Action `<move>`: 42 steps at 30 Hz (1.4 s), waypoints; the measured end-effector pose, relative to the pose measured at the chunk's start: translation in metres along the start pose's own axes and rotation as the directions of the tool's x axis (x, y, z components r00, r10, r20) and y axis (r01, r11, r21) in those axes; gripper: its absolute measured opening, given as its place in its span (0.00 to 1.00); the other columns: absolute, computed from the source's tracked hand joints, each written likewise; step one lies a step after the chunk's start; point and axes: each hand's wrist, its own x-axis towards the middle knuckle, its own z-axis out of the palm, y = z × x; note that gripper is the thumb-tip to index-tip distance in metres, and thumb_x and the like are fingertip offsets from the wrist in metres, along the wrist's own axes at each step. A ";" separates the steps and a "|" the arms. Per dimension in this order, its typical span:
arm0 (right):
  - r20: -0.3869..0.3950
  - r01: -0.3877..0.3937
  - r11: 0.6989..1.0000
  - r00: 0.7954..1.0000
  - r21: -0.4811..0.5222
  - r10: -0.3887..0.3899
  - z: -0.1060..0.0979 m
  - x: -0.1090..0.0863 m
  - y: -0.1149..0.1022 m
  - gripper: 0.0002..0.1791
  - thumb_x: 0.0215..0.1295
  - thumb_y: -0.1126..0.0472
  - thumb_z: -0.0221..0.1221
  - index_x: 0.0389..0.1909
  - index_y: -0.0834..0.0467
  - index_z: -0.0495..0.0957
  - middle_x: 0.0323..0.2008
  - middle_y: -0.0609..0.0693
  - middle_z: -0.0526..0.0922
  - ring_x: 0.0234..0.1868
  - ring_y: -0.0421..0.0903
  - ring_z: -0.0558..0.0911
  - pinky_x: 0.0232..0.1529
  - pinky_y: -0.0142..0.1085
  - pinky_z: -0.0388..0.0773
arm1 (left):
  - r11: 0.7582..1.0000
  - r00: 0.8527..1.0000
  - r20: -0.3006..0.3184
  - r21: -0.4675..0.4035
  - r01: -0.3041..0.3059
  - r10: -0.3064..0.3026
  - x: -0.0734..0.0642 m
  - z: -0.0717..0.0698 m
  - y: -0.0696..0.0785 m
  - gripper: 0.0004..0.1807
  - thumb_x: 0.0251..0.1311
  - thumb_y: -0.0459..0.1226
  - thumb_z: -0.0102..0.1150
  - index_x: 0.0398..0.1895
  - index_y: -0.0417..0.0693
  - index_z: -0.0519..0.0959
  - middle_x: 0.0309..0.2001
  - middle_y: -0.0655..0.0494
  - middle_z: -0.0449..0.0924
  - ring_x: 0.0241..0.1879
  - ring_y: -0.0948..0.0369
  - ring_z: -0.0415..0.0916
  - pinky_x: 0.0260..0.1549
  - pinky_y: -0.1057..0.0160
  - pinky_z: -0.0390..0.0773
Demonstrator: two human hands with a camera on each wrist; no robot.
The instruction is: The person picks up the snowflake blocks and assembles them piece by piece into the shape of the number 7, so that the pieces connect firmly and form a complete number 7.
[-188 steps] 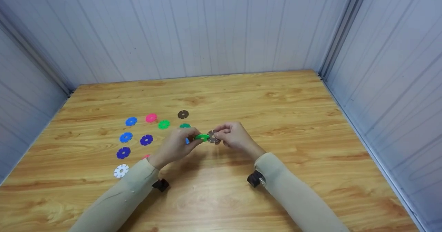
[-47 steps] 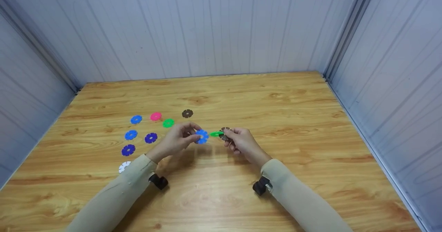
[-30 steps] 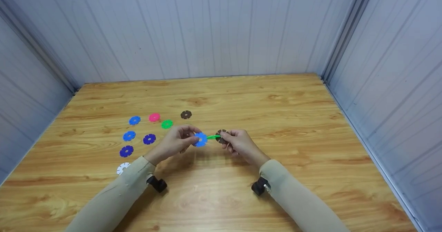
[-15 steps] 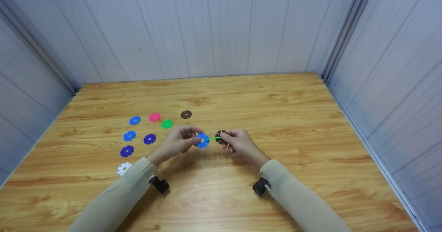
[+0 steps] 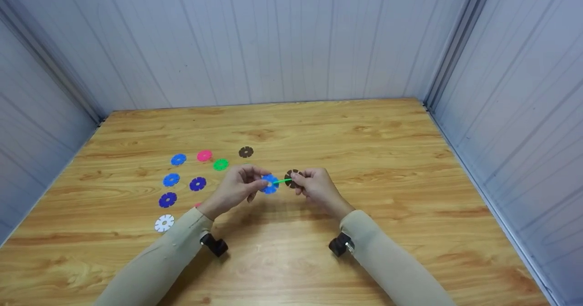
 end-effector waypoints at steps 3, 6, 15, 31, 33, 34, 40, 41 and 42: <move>-0.020 -0.003 1.000 1.000 -0.001 0.003 0.002 0.001 -0.004 0.14 0.75 0.61 0.55 0.28 0.63 0.77 0.18 0.49 0.76 0.13 0.36 0.64 0.14 0.27 0.59 | 1.000 1.000 -0.021 -0.011 0.005 -0.005 0.008 0.001 -0.011 0.08 0.63 0.26 0.62 0.43 0.37 0.83 0.24 0.53 0.79 0.16 0.64 0.69 0.15 0.68 0.73; -0.023 0.029 0.999 0.999 -0.028 -0.029 0.003 0.003 -0.006 0.14 0.75 0.61 0.55 0.27 0.62 0.77 0.18 0.49 0.76 0.14 0.36 0.65 0.14 0.26 0.59 | 0.998 0.999 -0.041 -0.055 0.004 -0.006 0.009 0.002 -0.012 0.07 0.62 0.25 0.62 0.43 0.36 0.83 0.25 0.53 0.78 0.16 0.64 0.69 0.14 0.69 0.72; 0.024 0.063 0.994 0.998 -0.084 -0.062 -0.001 0.007 0.001 0.15 0.77 0.59 0.52 0.29 0.61 0.75 0.18 0.47 0.73 0.13 0.36 0.61 0.14 0.28 0.57 | 0.997 0.999 -0.024 -0.069 0.045 -0.047 0.007 0.009 -0.018 0.07 0.62 0.25 0.62 0.42 0.35 0.78 0.24 0.54 0.75 0.16 0.64 0.69 0.15 0.69 0.71; -0.064 0.065 0.998 0.996 -0.019 -0.066 0.000 0.009 -0.001 0.16 0.75 0.56 0.55 0.27 0.61 0.75 0.18 0.47 0.74 0.12 0.36 0.59 0.15 0.29 0.56 | 0.998 0.997 -0.049 -0.014 0.059 -0.059 0.008 -0.004 -0.023 0.09 0.66 0.33 0.62 0.44 0.36 0.78 0.31 0.52 0.77 0.29 0.53 0.74 0.23 0.66 0.71; -0.071 0.069 0.997 0.995 -0.024 -0.071 -0.002 0.009 -0.001 0.16 0.75 0.56 0.55 0.27 0.61 0.75 0.18 0.47 0.74 0.12 0.36 0.59 0.15 0.28 0.56 | 0.997 0.996 -0.073 0.056 0.059 -0.055 0.008 -0.011 -0.023 0.09 0.67 0.35 0.60 0.44 0.37 0.78 0.32 0.50 0.78 0.33 0.50 0.76 0.26 0.66 0.72; -0.073 0.068 0.997 0.995 -0.026 -0.070 -0.003 0.009 -0.001 0.16 0.75 0.56 0.55 0.28 0.61 0.75 0.18 0.47 0.74 0.12 0.36 0.59 0.15 0.28 0.56 | 0.993 0.995 -0.085 0.098 0.068 -0.060 0.008 -0.014 -0.024 0.09 0.68 0.36 0.59 0.43 0.38 0.78 0.33 0.49 0.78 0.35 0.50 0.76 0.27 0.65 0.72; -0.074 0.041 0.999 0.996 -0.024 -0.043 -0.006 0.009 0.003 0.16 0.76 0.55 0.54 0.30 0.61 0.75 0.19 0.47 0.74 0.12 0.36 0.60 0.15 0.27 0.57 | 0.916 0.984 -0.133 0.369 0.158 -0.116 0.010 -0.041 -0.027 0.06 0.67 0.35 0.57 0.43 0.42 0.79 0.34 0.51 0.77 0.29 0.59 0.71 0.27 0.64 0.72; -0.074 0.039 0.999 0.996 -0.021 -0.040 -0.006 0.009 0.003 0.16 0.76 0.55 0.54 0.30 0.61 0.75 0.19 0.47 0.74 0.12 0.36 0.60 0.15 0.27 0.57 | 0.896 0.983 -0.134 0.409 0.171 -0.126 0.010 -0.045 -0.027 0.07 0.66 0.34 0.58 0.44 0.42 0.78 0.34 0.51 0.76 0.27 0.60 0.70 0.26 0.64 0.71; -0.075 0.037 0.999 0.996 -0.020 -0.039 -0.006 0.009 0.004 0.16 0.76 0.55 0.54 0.30 0.61 0.75 0.19 0.47 0.74 0.12 0.36 0.60 0.15 0.27 0.57 | 0.877 0.982 -0.130 0.445 0.182 -0.138 0.009 -0.049 -0.028 0.08 0.66 0.34 0.58 0.45 0.41 0.78 0.34 0.52 0.76 0.27 0.61 0.69 0.26 0.64 0.71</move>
